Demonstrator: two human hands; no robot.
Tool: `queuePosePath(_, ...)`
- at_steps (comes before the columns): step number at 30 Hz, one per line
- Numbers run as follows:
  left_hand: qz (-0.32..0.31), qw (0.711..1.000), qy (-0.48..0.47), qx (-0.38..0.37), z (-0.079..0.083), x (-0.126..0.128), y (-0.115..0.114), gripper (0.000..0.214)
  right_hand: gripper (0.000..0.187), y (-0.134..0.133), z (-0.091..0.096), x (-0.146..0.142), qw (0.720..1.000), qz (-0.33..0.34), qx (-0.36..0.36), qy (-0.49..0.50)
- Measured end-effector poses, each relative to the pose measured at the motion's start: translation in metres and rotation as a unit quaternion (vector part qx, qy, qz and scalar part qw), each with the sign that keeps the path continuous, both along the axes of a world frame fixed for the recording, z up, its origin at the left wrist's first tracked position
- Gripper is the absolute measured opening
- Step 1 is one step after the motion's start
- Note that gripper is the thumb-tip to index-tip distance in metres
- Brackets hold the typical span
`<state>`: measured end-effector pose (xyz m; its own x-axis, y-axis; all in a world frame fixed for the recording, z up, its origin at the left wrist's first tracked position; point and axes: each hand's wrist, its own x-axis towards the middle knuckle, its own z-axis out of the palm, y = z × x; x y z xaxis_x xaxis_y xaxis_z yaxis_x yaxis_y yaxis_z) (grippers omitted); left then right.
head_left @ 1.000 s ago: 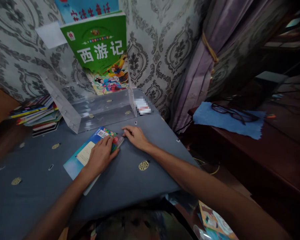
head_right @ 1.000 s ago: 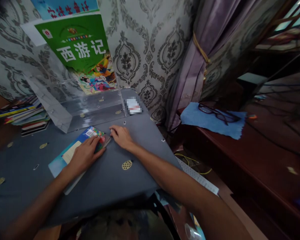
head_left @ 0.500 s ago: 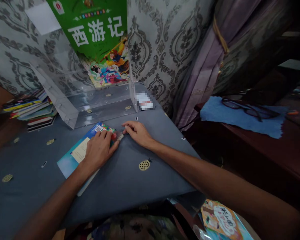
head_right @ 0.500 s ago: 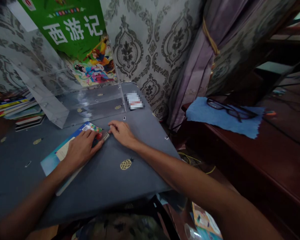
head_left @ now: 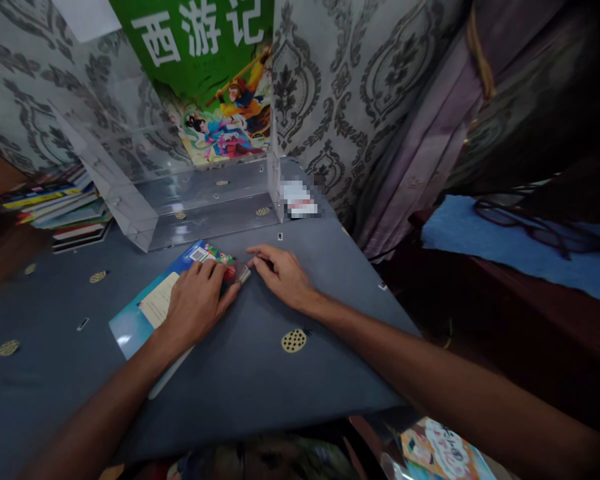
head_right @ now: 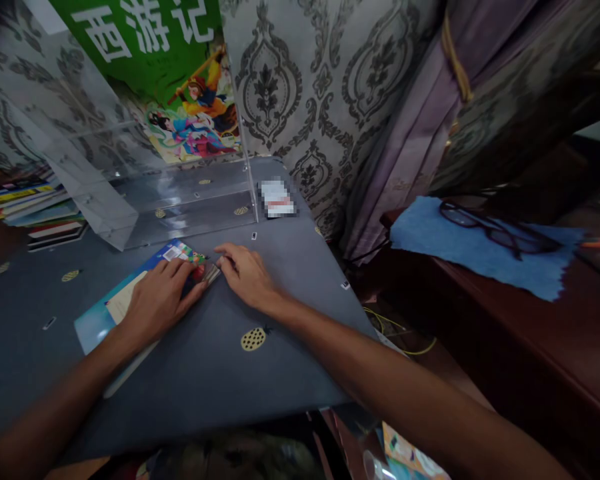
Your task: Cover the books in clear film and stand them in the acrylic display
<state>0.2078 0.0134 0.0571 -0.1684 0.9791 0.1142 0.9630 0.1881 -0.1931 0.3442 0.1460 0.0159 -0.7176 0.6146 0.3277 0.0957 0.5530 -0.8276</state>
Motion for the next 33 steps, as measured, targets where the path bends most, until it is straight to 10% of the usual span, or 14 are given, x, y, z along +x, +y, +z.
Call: queuePosePath(33, 0.008, 1.000, -0.021, -0.005, 0.0059, 0.0026, -0.0011, 0.033, 0.030, 0.0016, 0.0033, 0.0008, 1.000, 0.002, -0.019, -0.017)
